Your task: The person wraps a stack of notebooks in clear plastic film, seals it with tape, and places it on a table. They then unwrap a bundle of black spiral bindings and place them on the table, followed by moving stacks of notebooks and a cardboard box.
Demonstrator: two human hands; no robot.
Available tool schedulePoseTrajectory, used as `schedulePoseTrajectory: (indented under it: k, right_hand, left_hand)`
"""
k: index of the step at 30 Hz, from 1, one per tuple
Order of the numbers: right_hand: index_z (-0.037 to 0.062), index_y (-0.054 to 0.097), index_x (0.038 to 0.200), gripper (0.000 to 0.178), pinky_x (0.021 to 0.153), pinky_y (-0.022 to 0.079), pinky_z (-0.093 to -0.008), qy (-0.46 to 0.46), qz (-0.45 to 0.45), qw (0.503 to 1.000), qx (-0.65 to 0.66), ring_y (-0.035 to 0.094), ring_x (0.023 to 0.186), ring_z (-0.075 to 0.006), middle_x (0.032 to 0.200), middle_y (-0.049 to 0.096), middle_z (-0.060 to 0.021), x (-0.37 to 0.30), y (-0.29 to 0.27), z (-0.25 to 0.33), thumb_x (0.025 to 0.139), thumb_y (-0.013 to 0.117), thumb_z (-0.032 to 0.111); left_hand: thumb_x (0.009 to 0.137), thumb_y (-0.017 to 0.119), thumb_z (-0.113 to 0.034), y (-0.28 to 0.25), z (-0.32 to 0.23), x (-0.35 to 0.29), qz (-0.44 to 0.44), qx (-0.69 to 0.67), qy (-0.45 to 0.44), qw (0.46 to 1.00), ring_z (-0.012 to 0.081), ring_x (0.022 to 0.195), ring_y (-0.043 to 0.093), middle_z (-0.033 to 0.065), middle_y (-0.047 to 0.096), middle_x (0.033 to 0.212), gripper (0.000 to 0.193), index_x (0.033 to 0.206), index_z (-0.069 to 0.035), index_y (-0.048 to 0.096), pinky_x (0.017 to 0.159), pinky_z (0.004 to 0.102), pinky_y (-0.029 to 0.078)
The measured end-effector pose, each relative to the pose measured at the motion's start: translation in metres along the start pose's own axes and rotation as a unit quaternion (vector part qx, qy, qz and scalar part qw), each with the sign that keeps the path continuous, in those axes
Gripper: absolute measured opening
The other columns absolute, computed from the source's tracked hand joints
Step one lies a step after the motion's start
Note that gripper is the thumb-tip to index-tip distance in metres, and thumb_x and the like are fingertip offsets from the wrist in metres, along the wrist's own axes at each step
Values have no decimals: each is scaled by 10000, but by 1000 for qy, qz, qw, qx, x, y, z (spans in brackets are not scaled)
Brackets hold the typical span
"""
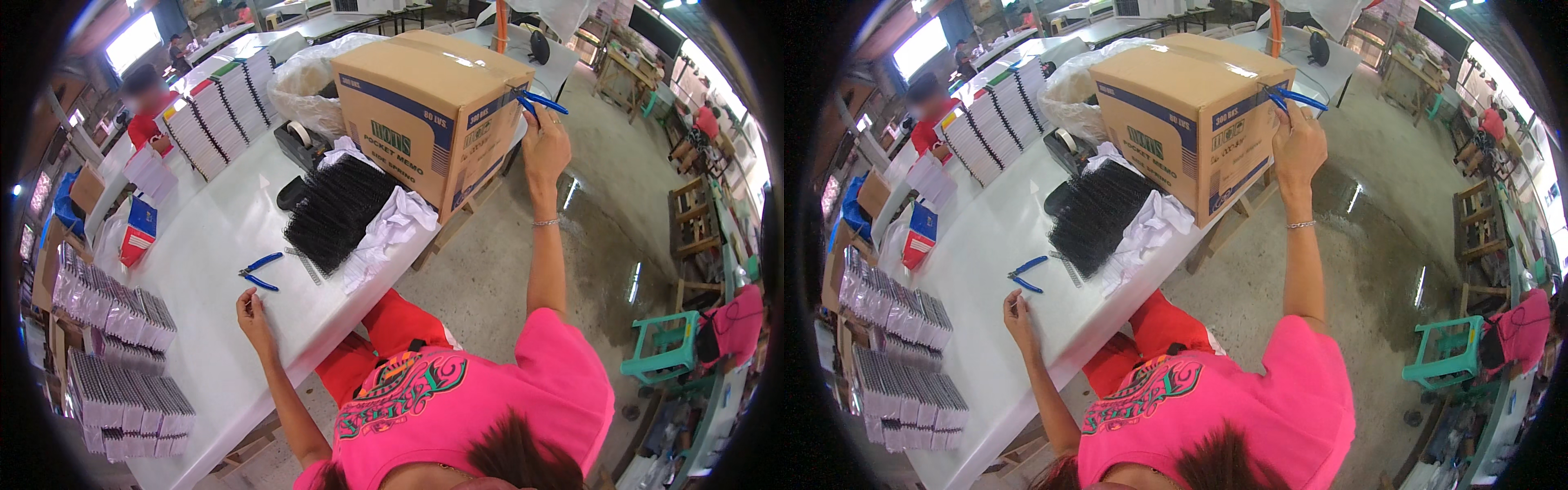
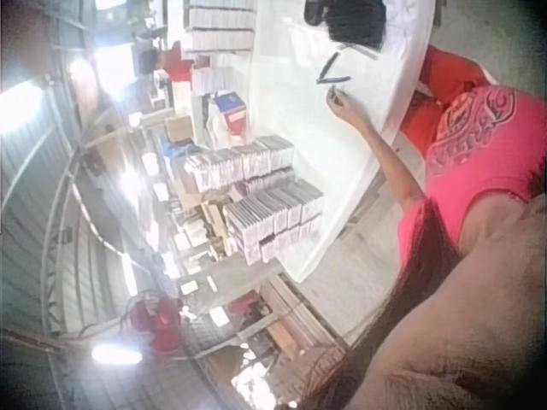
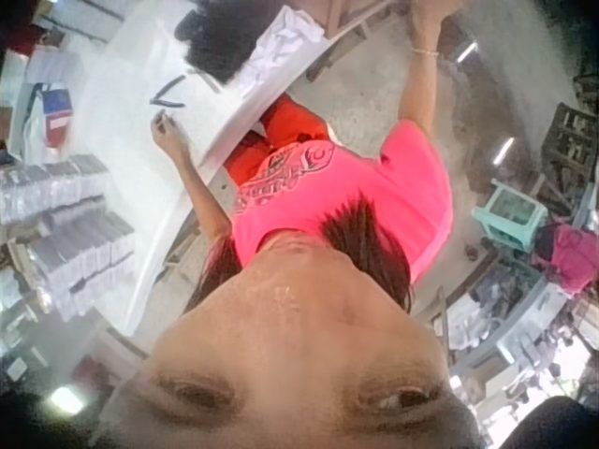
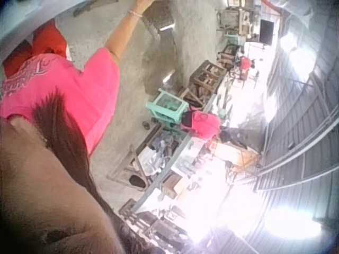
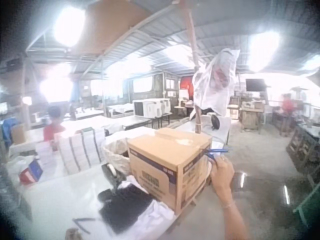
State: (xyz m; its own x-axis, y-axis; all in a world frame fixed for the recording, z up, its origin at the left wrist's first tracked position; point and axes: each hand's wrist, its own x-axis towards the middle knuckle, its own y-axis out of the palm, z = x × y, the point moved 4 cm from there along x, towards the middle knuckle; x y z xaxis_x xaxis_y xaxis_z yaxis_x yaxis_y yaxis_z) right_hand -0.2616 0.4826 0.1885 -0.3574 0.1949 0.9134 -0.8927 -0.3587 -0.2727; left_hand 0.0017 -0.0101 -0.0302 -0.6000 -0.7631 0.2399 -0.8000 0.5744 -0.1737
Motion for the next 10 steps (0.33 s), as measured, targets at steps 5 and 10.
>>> schedulePoseTrajectory:
  k: [5, 10]
  right_hand:
    - [106, 708, 1038, 210, 683, 491, -398, 23, -37, 999, 15, 637, 798, -312, 904, 667, -89, -8, 11, -1, 874, 645, 222]
    - [97, 717, 1081, 275, 813, 507, -365, 103, 6, 994, 41, 662, 955, -306, 1085, 692, -102, 1, 26, -5, 876, 664, 272]
  left_hand:
    - [970, 545, -147, 7, -11, -6, 24, 53, 28, 998, 100, 873, 523, 29, 606, 990, 187, 1082, -23, 629, 805, 246, 423]
    - [972, 550, -142, 8, -12, -6, 32, 70, 29, 997, 98, 852, 523, 22, 611, 981, 170, 1065, -26, 633, 792, 244, 423]
